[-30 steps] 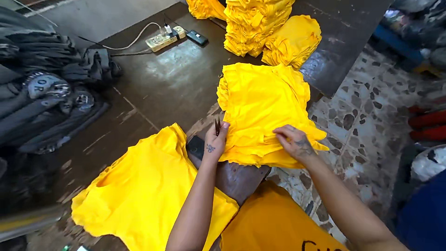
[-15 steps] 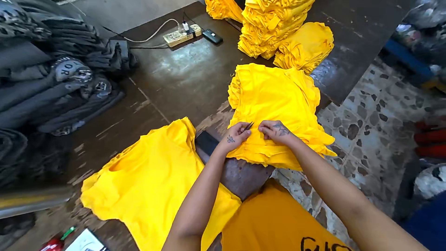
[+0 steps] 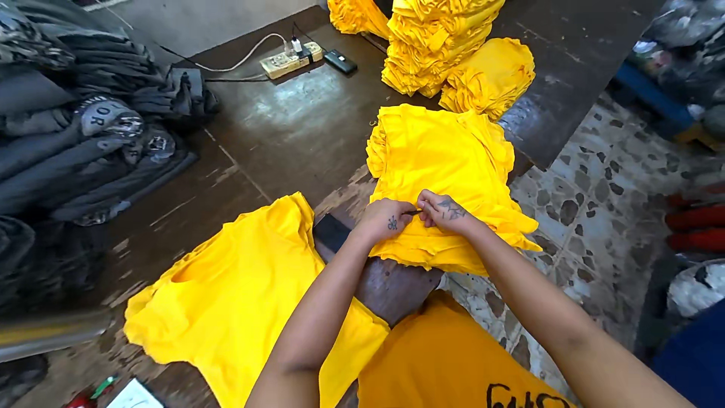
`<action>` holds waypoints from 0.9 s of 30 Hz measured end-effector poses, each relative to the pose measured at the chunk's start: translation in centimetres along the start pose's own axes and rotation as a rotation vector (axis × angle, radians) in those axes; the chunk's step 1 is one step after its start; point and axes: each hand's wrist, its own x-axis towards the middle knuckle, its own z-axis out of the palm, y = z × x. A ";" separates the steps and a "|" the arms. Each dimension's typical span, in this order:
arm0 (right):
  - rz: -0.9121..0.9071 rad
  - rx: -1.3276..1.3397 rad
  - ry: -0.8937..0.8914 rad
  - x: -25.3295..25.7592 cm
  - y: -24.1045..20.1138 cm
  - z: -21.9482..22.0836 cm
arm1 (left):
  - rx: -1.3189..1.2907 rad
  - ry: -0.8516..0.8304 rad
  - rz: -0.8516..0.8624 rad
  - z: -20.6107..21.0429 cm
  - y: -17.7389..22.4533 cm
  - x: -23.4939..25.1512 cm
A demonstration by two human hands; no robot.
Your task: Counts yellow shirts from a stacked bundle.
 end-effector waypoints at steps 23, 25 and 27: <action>-0.034 -0.201 0.191 -10.5 -2.0 1.2 | -0.570 0.183 0.137 2.8 2.4 -3.4; -0.071 -0.211 0.217 -8.9 -1.5 4.0 | -0.495 0.144 0.126 3.8 3.1 -2.6; -0.241 -0.169 0.443 -9.6 0.1 5.9 | -0.405 0.083 0.094 4.0 2.8 -2.1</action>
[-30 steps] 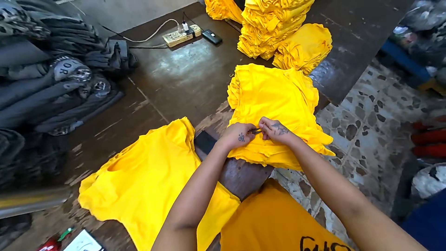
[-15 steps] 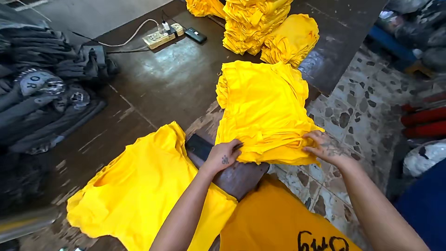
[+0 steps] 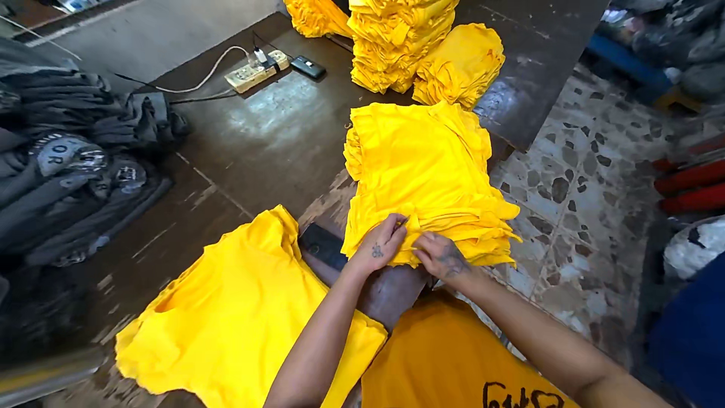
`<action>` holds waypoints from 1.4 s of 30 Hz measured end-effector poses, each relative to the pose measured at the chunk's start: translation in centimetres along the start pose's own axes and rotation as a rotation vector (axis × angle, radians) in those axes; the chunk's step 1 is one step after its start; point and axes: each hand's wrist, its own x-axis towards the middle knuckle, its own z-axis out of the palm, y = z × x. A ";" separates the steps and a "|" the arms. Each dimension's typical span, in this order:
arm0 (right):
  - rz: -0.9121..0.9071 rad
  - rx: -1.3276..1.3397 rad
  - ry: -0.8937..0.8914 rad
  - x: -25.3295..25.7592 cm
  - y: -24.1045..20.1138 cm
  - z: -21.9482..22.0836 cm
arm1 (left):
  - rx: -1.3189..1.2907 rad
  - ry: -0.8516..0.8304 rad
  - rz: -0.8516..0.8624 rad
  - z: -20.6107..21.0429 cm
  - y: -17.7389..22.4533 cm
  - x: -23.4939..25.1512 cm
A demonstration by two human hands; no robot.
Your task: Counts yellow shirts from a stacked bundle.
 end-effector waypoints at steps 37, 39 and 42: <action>0.122 0.229 0.011 -2.1 -0.6 0.2 | 0.165 0.187 0.064 -0.1 -2.6 -5.8; 0.152 0.130 0.015 -1.2 -0.3 1.1 | 0.115 0.246 0.091 0.1 -2.8 -5.8; 0.164 0.065 -0.054 0.1 0.3 2.2 | 0.026 0.223 -0.019 0.4 -3.8 -4.6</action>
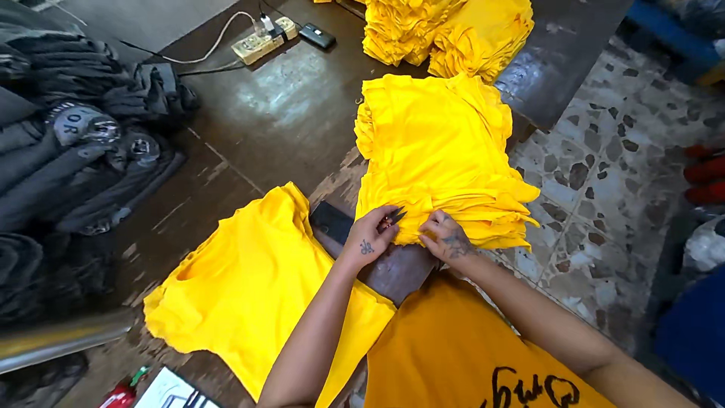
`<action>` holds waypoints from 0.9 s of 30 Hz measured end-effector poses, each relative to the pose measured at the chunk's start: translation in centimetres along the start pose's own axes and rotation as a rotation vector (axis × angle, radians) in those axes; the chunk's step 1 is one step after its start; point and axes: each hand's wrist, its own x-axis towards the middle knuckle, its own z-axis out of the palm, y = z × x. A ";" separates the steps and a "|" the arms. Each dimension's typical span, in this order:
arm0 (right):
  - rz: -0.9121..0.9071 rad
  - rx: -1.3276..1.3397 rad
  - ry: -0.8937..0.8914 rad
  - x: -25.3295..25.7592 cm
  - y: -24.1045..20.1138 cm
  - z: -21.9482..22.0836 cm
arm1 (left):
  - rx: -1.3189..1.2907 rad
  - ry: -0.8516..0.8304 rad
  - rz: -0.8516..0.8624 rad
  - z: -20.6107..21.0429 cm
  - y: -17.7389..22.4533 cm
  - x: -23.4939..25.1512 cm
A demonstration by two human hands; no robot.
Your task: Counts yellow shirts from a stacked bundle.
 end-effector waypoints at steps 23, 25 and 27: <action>-0.243 0.030 0.287 -3.1 -0.6 -1.3 | 0.412 -0.053 0.353 0.2 3.9 -0.8; -0.285 0.030 0.328 -3.5 0.1 -1.1 | 0.413 -0.034 0.342 0.3 3.8 -0.9; -0.327 0.011 0.368 -3.8 0.8 -0.8 | 0.429 -0.005 0.387 0.5 4.0 -0.9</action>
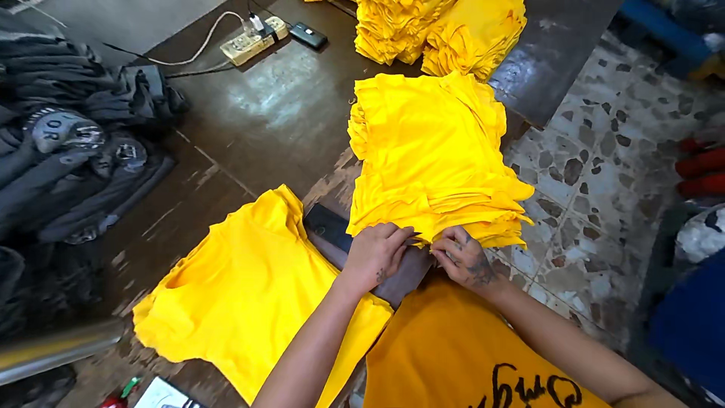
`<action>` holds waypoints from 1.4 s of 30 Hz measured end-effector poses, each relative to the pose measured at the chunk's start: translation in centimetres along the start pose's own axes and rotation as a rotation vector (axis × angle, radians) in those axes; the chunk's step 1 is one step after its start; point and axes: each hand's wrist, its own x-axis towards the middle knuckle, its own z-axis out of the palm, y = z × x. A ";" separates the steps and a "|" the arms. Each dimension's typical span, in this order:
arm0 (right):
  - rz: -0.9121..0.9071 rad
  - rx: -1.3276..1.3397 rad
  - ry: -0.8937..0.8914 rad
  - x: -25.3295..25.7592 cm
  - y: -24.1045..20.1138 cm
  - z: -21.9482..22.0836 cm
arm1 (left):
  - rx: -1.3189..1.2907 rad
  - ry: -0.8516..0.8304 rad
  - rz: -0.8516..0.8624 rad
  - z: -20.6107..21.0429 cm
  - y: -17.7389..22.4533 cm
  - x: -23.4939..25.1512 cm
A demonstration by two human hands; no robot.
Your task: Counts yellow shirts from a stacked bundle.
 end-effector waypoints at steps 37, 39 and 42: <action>0.014 -0.023 -0.298 3.4 -0.2 1.0 | -0.785 0.245 -0.410 3.1 -6.0 0.7; 0.037 -0.075 -0.380 4.3 0.9 3.0 | -0.825 0.282 -0.420 3.5 -5.9 0.8; 0.068 -0.011 -0.394 5.4 1.3 3.1 | -0.811 0.299 -0.380 3.7 -5.3 0.3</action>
